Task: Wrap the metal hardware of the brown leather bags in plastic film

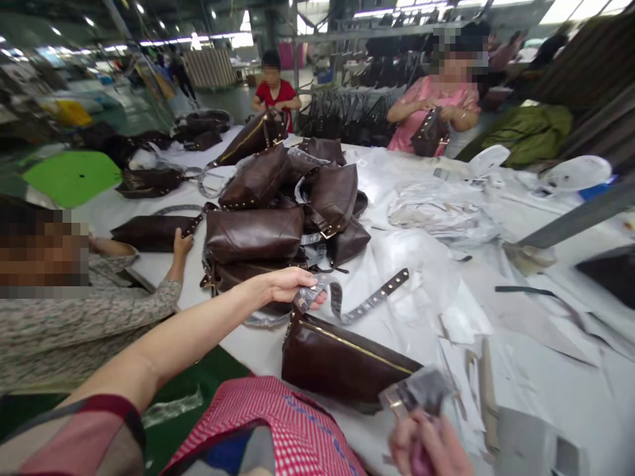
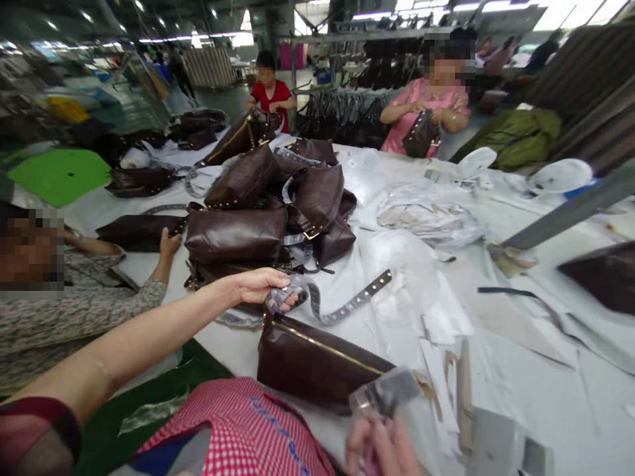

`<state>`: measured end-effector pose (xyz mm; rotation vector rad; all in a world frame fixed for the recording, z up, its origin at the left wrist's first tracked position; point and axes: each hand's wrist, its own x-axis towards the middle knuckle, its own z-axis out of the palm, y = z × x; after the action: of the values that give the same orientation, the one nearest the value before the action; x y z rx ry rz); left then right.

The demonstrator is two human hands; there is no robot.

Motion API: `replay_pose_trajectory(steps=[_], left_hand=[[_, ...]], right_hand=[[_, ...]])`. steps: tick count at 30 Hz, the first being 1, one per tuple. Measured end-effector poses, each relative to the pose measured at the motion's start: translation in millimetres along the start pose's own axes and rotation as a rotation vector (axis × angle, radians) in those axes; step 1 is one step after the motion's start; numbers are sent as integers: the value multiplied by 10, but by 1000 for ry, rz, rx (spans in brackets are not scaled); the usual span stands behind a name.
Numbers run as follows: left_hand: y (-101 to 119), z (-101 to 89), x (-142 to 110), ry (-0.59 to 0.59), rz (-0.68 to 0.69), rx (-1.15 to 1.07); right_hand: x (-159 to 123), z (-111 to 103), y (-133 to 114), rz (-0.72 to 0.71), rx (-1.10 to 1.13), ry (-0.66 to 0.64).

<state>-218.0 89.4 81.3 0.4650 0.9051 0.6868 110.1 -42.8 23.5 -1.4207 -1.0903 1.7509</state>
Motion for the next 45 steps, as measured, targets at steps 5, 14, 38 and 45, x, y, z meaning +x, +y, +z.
replay_pose_trajectory(steps=[5, 14, 38, 45], left_hand=[[-37, 52, 146, -7, -23, -135], [-7, 146, 83, 61, -28, -235], [-114, 275, 54, 219, 41, -338], [-180, 339, -22, 303, 98, -345]], right_hand=[[176, 1174, -288, -118, 137, -190], [411, 1682, -268, -274, -83, -8], [443, 1911, -290, -217, 281, 207], [415, 1940, -375, 6, 578, 184]])
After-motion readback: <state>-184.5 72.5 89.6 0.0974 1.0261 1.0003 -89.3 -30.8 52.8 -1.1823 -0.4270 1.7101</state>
